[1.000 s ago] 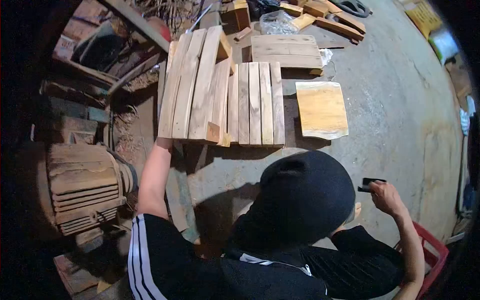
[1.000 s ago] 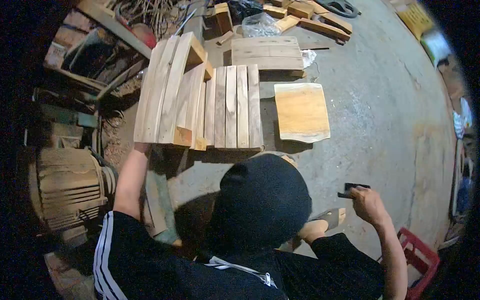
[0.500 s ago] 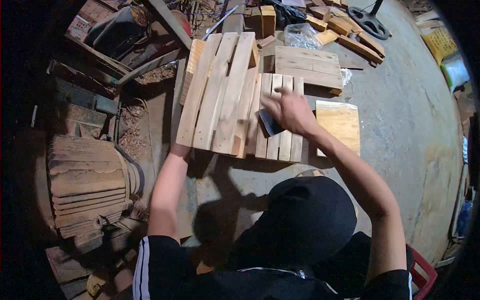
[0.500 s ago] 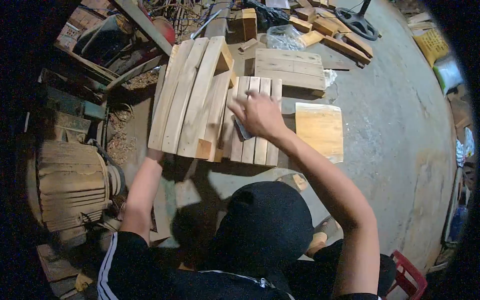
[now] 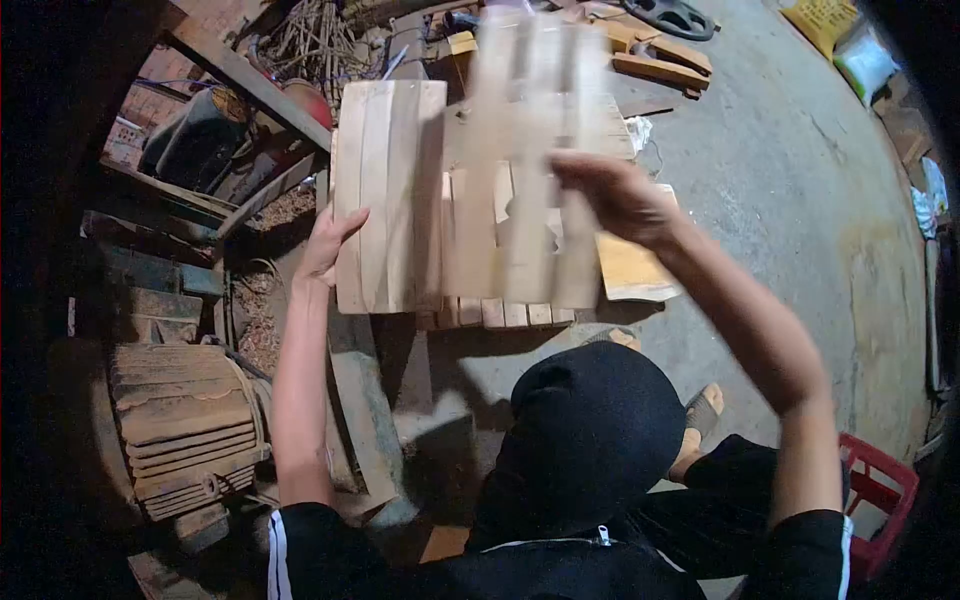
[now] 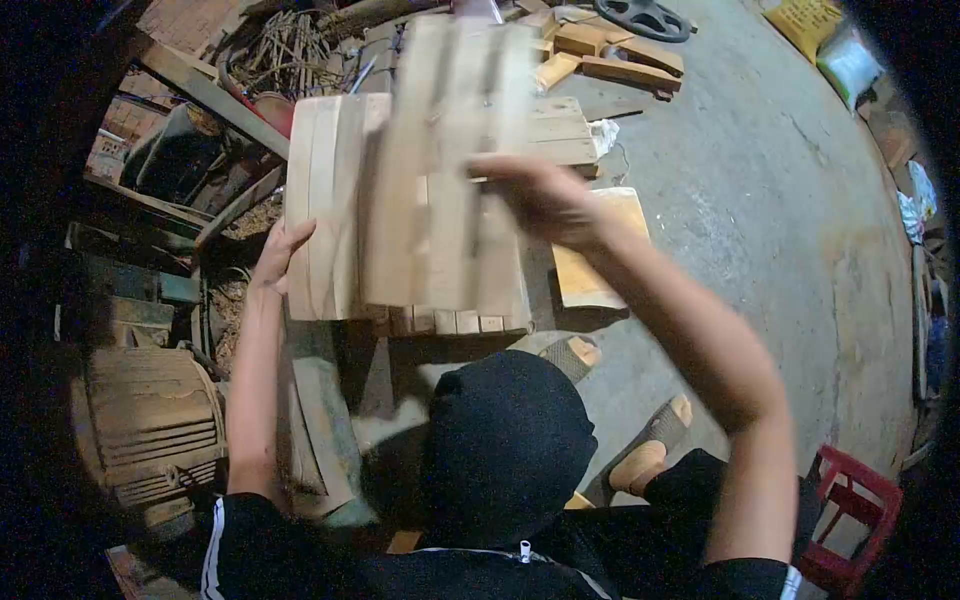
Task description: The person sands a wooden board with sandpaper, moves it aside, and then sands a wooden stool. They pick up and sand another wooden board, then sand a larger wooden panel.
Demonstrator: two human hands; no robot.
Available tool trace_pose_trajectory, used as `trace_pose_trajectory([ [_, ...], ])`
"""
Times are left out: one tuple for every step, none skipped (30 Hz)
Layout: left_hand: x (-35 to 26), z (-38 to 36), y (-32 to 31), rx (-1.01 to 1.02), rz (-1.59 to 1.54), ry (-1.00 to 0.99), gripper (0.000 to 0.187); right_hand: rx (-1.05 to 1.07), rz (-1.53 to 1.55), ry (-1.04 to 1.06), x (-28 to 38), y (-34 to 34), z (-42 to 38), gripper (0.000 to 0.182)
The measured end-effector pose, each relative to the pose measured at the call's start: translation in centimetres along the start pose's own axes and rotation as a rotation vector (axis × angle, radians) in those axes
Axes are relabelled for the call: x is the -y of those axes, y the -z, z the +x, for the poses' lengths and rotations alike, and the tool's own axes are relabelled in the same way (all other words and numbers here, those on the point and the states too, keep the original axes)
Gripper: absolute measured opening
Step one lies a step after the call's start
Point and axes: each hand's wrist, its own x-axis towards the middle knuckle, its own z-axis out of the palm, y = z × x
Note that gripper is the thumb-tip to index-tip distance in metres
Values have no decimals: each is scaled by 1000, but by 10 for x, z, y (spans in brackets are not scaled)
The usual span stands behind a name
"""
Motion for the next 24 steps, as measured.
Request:
trace_pose_trajectory([
  [-11,5,-12,12,42,-12,47,-35,-58,14,18,29,-20,33],
  [-20,12,-27,26,46,-16,47,-129,-98,-34,41,48,-50,33],
  [-26,23,-46,63,14,20,48,-235,-138,-78,61,61,-79,34],
  [-26,36,-67,112,-19,58,48,-266,-141,-58,72,73,-103,34],
  [-19,51,-91,158,-20,62,48,-360,-211,-1,82,84,-130,30],
  [-10,68,-117,196,-46,78,47,-464,-281,55,90,95,-158,27],
  [-2,81,-150,236,-71,99,45,-519,-283,76,94,104,-186,27],
  [11,95,-188,330,-119,122,43,-594,-288,45,96,114,-213,28],
  [28,109,-225,389,-126,141,43,-672,-290,10,96,127,-240,29],
  [39,130,-237,412,-146,174,41,-686,-251,30,89,140,-234,30],
  [61,141,-275,447,-155,214,39,-710,-204,59,78,166,-257,32],
  [80,140,-324,407,-141,256,43,-759,-160,75,71,184,-285,32],
  [98,152,-351,482,-142,325,46,-804,-118,87,62,195,-296,32],
  [118,151,-383,568,-164,366,48,-800,-74,143,46,213,-320,35],
  [137,153,-405,647,-186,414,50,-836,-53,157,36,224,-335,35],
  [160,157,-426,671,-170,442,50,-861,14,173,25,237,-346,37],
  [170,165,-432,702,-204,450,51,-897,55,175,26,232,-342,38],
  [194,170,-445,716,-216,468,52,-889,90,156,13,253,-353,41],
  [211,172,-455,724,-220,512,52,-923,113,137,4,266,-359,41],
  [228,173,-471,765,-203,570,52,-941,103,139,-4,278,-369,41],
  [244,174,-483,798,-185,620,52,-947,92,139,-10,288,-375,41],
  [260,175,-490,816,-193,649,53,-931,90,108,-9,291,-373,41],
  [275,175,-493,791,-194,691,53,-937,123,74,-18,308,-379,41],
  [292,169,-501,782,-153,706,54,-912,118,68,-35,335,-392,41],
])
